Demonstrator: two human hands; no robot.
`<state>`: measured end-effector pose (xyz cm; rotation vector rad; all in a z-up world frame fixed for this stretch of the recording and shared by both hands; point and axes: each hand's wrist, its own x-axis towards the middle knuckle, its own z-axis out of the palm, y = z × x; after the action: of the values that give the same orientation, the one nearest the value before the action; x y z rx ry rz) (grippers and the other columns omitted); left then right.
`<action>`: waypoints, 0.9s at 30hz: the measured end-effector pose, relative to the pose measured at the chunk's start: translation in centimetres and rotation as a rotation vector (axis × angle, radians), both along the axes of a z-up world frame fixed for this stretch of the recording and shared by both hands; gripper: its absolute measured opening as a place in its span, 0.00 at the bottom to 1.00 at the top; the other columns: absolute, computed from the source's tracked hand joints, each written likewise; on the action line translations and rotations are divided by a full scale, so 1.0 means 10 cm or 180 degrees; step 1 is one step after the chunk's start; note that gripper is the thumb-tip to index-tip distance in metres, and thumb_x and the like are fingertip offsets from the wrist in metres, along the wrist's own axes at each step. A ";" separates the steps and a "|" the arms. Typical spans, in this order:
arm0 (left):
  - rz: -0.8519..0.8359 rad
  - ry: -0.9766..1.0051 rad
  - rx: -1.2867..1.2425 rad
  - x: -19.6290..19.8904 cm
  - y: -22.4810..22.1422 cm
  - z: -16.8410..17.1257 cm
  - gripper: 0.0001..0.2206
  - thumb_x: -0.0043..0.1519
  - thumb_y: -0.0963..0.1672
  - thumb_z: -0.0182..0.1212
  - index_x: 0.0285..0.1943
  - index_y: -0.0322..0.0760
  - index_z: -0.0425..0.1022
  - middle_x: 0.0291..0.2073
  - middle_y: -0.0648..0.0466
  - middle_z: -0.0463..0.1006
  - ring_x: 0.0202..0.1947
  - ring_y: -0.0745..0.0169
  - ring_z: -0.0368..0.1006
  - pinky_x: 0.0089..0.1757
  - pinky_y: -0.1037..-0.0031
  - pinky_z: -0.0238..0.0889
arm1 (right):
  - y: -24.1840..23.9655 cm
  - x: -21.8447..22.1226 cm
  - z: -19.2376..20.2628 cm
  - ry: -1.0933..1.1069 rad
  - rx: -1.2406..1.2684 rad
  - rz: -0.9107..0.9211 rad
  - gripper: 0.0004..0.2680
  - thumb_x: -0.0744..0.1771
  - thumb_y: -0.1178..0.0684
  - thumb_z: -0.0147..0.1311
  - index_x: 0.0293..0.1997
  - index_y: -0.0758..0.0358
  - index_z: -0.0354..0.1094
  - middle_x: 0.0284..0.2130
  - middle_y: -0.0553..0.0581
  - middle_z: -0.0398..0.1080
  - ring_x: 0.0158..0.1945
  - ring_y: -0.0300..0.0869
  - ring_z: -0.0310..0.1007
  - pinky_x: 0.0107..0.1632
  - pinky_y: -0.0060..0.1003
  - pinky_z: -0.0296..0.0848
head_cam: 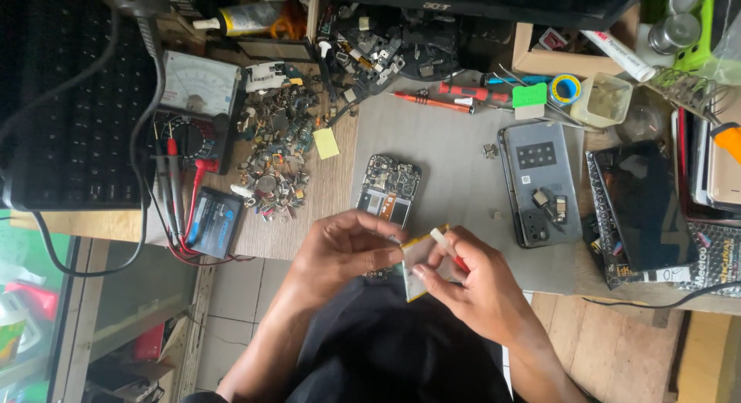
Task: The person is reassembling the internal components of a smartphone, specifically connecting ribbon cables to the motherboard and installing the battery.
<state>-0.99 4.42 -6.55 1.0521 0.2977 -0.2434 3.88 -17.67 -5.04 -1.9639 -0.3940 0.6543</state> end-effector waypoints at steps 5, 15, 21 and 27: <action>-0.0353 -0.0147 0.2832 0.31 0.20 0.30 0.36 0.55 0.45 0.70 0.75 0.46 0.58 0.63 0.49 0.67 0.47 0.57 0.79 0.41 0.64 0.79 | -0.12 0.18 -0.10 0.0328 -0.0183 -0.0287 0.08 0.65 0.56 0.64 0.33 0.60 0.65 0.34 0.49 0.68 0.24 0.34 0.54 0.29 0.23 0.73; -0.1096 -0.0280 0.5393 0.40 -0.14 -0.28 0.66 0.49 0.66 0.71 0.80 0.22 0.31 0.55 0.40 0.66 0.50 0.43 0.59 0.54 0.56 0.56 | -0.11 0.31 -0.16 0.0603 -0.0579 -0.0317 0.10 0.65 0.51 0.64 0.37 0.60 0.63 0.33 0.48 0.66 0.30 0.34 0.60 0.39 0.26 0.84; -0.0949 0.0010 0.5353 0.43 -0.36 0.07 0.48 0.53 0.55 0.75 0.74 0.19 0.56 0.51 0.35 0.68 0.48 0.37 0.69 0.44 0.53 0.69 | -0.35 0.39 -0.50 0.0254 -0.0112 -0.0500 0.09 0.66 0.52 0.62 0.42 0.59 0.63 0.25 0.55 0.71 0.26 0.40 0.71 0.33 0.36 0.75; -0.1047 0.0620 0.4850 0.49 -0.38 0.15 0.60 0.44 0.52 0.79 0.82 0.28 0.40 0.50 0.38 0.65 0.51 0.38 0.61 0.51 0.55 0.54 | -0.47 0.36 -0.55 0.0972 0.1197 -0.0499 0.14 0.66 0.59 0.57 0.54 0.59 0.55 0.31 0.53 0.72 0.29 0.32 0.68 0.28 0.27 0.66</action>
<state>3.92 0.59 -5.08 2.6025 0.4944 -0.4243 7.51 -22.39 -10.50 -1.4935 -0.1573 0.7088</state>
